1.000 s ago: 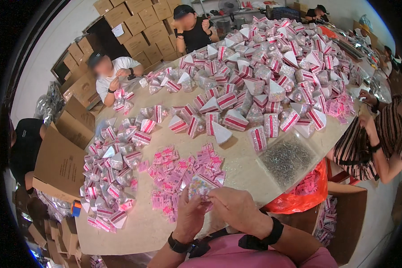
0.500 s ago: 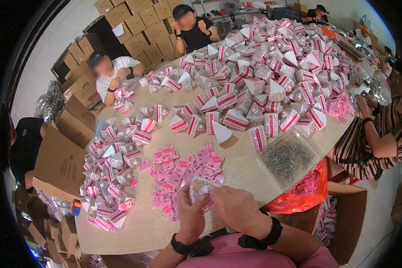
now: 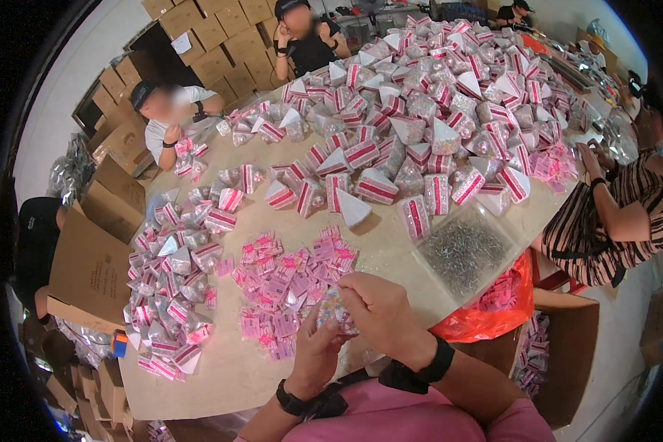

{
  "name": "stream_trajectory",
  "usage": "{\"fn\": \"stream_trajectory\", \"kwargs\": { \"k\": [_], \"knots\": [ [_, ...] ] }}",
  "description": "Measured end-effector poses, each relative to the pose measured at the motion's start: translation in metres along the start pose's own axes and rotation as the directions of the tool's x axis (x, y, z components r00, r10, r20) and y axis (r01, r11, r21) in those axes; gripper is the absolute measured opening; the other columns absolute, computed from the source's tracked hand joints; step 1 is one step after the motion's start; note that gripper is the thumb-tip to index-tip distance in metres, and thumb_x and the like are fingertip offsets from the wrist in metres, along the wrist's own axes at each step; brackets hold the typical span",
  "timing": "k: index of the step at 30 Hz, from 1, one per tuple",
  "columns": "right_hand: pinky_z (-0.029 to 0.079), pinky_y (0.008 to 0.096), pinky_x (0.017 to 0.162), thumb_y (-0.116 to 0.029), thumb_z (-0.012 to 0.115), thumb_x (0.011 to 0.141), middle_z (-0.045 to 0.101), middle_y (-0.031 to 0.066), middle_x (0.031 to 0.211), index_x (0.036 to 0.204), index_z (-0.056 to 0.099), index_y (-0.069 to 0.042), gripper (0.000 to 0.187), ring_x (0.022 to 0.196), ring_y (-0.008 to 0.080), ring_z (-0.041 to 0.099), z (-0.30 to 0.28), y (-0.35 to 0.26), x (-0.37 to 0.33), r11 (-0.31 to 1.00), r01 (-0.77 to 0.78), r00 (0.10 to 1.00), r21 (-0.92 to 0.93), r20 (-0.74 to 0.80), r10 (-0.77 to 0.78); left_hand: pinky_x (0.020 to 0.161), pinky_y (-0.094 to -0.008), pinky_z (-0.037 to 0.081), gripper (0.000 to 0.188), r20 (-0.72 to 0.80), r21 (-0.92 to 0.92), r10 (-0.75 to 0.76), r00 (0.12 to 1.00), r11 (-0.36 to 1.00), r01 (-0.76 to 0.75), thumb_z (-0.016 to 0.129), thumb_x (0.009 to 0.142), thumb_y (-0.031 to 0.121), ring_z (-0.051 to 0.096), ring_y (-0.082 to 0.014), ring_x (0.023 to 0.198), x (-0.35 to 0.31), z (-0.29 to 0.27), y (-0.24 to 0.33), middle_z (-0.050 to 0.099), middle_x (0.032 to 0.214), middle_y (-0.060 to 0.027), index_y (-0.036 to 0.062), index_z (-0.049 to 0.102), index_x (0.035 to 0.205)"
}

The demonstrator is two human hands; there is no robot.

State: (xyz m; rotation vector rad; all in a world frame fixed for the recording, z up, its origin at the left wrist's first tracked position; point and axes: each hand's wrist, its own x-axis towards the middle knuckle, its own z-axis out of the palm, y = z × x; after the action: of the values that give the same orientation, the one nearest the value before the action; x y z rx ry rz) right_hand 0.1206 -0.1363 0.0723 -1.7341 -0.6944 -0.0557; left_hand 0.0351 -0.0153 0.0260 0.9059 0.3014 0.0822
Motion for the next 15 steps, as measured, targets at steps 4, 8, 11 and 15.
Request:
{"fn": "stream_trajectory", "kwargs": {
  "k": [4, 8, 11, 15],
  "knots": [
    [0.049, 0.0305, 0.065, -0.006, 0.057, 0.086, 0.063, 0.0164, 0.080, 0.097, 0.061, 0.002, 0.014, 0.072, 0.0233, 0.063, 0.0013, 0.0038, -0.0004, 0.989, -0.136, 0.990, 0.061, 0.042, 0.134, 0.084, -0.0299, 0.052, 0.054, -0.049, 0.107, 0.024, 0.999, 0.994, -0.018, 0.059, 0.087, 0.011, 0.056, -0.0162, 0.105, -0.0002, -0.0021, -0.0044, 0.050, 0.121, -0.0084, -0.0012, 0.040, 0.135],
    [0.046, 0.0261, 0.064, -0.007, 0.058, 0.087, 0.063, 0.0093, 0.079, 0.097, 0.062, 0.002, 0.015, 0.072, 0.0115, 0.058, 0.0015, 0.0082, -0.0015, 0.952, -0.263, 0.964, 0.159, 0.081, 0.253, 0.084, -0.0289, 0.051, 0.055, -0.048, 0.211, 0.064, 0.997, 0.976, -0.053, 0.061, 0.084, 0.012, 0.055, -0.0163, 0.105, 0.0003, -0.0069, -0.0070, 0.049, 0.121, -0.0084, 0.0004, 0.042, 0.135],
    [0.045, 0.0229, 0.063, -0.007, 0.059, 0.087, 0.062, 0.0043, 0.079, 0.096, 0.062, 0.003, 0.014, 0.072, 0.0064, 0.054, 0.0016, 0.0095, -0.0025, 0.926, -0.321, 0.946, 0.198, 0.113, 0.303, 0.087, -0.0295, 0.050, 0.057, -0.057, 0.260, 0.047, 0.997, 0.965, -0.030, 0.062, 0.082, 0.014, 0.054, -0.0169, 0.107, -0.0008, -0.0055, -0.0041, 0.049, 0.121, -0.0087, 0.0011, 0.042, 0.134],
    [0.048, 0.0269, 0.064, -0.007, 0.058, 0.085, 0.064, 0.0116, 0.077, 0.096, 0.062, 0.002, 0.015, 0.070, 0.0119, 0.060, 0.0032, 0.0088, -0.0058, 0.934, -0.307, 0.952, 0.183, 0.084, 0.296, 0.090, -0.0302, 0.047, 0.058, -0.030, 0.337, 0.064, 0.997, 0.940, -0.050, 0.063, 0.082, 0.014, 0.053, -0.0170, 0.108, -0.0015, -0.0112, -0.0067, 0.048, 0.123, -0.0088, 0.0013, 0.043, 0.134]
  ]
}}
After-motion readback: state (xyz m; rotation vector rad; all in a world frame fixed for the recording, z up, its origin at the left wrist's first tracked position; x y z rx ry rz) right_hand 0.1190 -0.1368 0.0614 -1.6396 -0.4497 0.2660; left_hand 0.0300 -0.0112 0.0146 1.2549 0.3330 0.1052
